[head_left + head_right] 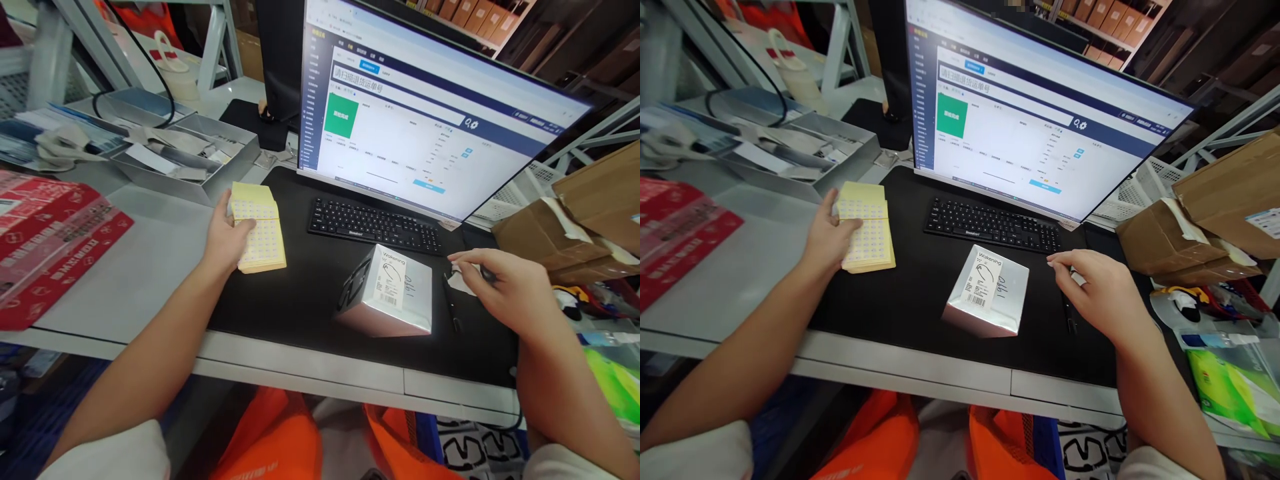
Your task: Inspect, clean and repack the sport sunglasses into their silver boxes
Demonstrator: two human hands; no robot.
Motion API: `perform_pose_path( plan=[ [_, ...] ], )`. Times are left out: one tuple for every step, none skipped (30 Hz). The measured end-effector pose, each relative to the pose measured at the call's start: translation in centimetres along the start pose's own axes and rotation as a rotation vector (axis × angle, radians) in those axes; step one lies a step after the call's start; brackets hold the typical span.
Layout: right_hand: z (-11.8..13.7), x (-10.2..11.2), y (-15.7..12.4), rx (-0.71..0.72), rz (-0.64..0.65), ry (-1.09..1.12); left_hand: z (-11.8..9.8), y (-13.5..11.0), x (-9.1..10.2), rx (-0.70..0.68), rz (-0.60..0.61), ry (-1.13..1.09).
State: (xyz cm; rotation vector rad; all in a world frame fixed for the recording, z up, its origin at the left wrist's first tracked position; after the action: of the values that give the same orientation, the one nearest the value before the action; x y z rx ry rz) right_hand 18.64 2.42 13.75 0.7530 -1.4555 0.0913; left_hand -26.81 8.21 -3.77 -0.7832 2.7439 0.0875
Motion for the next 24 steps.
perform_pose_path(
  plan=[
    [-0.9, -0.9, -0.6, -0.07, 0.019, 0.036, 0.0, 0.4, 0.3, 0.024, 0.003, 0.035],
    [-1.7, -1.9, -1.3, -0.137, 0.042, 0.076, 0.1, 0.7, 0.6, 0.048, 0.013, 0.07],
    [-2.4, -3.1, -2.1, -0.199, 0.07, 0.12, 0.2, 1.1, 0.9, 0.073, 0.031, 0.101],
    [-3.0, -4.4, -3.0, -0.258, 0.1, 0.172, 0.2, 1.4, 1.2, 0.099, 0.053, 0.13],
    [-3.3, -5.7, -3.9, -0.314, 0.127, 0.234, 0.3, 1.7, 1.5, 0.131, 0.079, 0.16],
    [-3.5, -7.1, -4.7, -0.369, 0.152, 0.307, 0.4, 1.9, 1.8, 0.168, 0.102, 0.195],
    [-3.5, -8.4, -5.5, -0.427, 0.174, 0.393, 0.4, 2.0, 2.2, 0.21, 0.12, 0.236],
    [-3.4, -9.7, -6.3, -0.49, 0.19, 0.491, 0.5, 2.1, 2.5, 0.254, 0.138, 0.284],
    [-3.3, -11.0, -6.9, -0.555, 0.201, 0.594, 0.6, 2.1, 2.9, 0.293, 0.155, 0.335],
    [-3.1, -12.2, -7.6, -0.621, 0.199, 0.695, 0.6, 2.1, 3.2, 0.319, 0.168, 0.385],
    [-2.9, -13.4, -8.1, -0.682, 0.184, 0.789, 0.6, 2.0, 3.5, 0.334, 0.181, 0.431],
    [-2.8, -14.4, -8.6, -0.74, 0.159, 0.874, 0.5, 1.9, 3.7, 0.341, 0.192, 0.473],
    [-2.7, -15.4, -9.0, -0.792, 0.131, 0.949, 0.4, 1.8, 3.9, 0.341, 0.197, 0.513],
    [-2.7, -16.3, -9.3, -0.834, 0.11, 1.013, 0.3, 1.7, 4.1, 0.343, 0.199, 0.552],
    [-2.6, -17.1, -9.6, -0.863, 0.1, 1.065, 0.2, 1.5, 4.2, 0.347, 0.194, 0.59],
    [-2.7, -17.8, -9.8, -0.883, 0.098, 1.105, 0.1, 1.4, 4.2, 0.353, 0.187, 0.627],
    [-2.7, -18.4, -10.0, -0.894, 0.104, 1.133, 0.0, 1.2, 4.2, 0.358, 0.178, 0.661],
    [-2.8, -18.7, -10.1, -0.898, 0.112, 1.155, -0.2, 1.1, 4.1, 0.357, 0.172, 0.688],
    [-2.9, -19.0, -10.1, -0.898, 0.117, 1.173, -0.3, 1.0, 3.9, 0.351, 0.168, 0.709],
    [-3.0, -19.0, -10.2, -0.896, 0.116, 1.186, -0.4, 1.0, 3.8, 0.338, 0.165, 0.719],
    [-3.1, -18.9, -10.2, -0.893, 0.111, 1.193, -0.4, 0.9, 3.6, 0.322, 0.16, 0.715],
    [-3.2, -18.8, -10.1, -0.886, 0.106, 1.192, -0.4, 0.9, 3.4, 0.311, 0.155, 0.694],
    [-3.3, -18.5, -10.1, -0.874, 0.104, 1.183, -0.4, 0.9, 3.2, 0.309, 0.142, 0.655],
    [-3.4, -18.3, -10.0, -0.863, 0.101, 1.168, -0.3, 1.0, 3.1, 0.315, 0.125, 0.604]
  ],
)
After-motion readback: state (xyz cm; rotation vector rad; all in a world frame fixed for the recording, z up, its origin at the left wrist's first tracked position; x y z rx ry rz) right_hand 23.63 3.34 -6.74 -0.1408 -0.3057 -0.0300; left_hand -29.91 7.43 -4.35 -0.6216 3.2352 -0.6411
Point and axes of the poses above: each hand's wrist, its own y-axis towards the middle knuckle, its own x-axis out of the back of the hand, z = x × y, the point moved 4 cm from there along y, towards the middle knuckle, and after that the axes turned 9 degrees about -y, right-handed, at the moved point
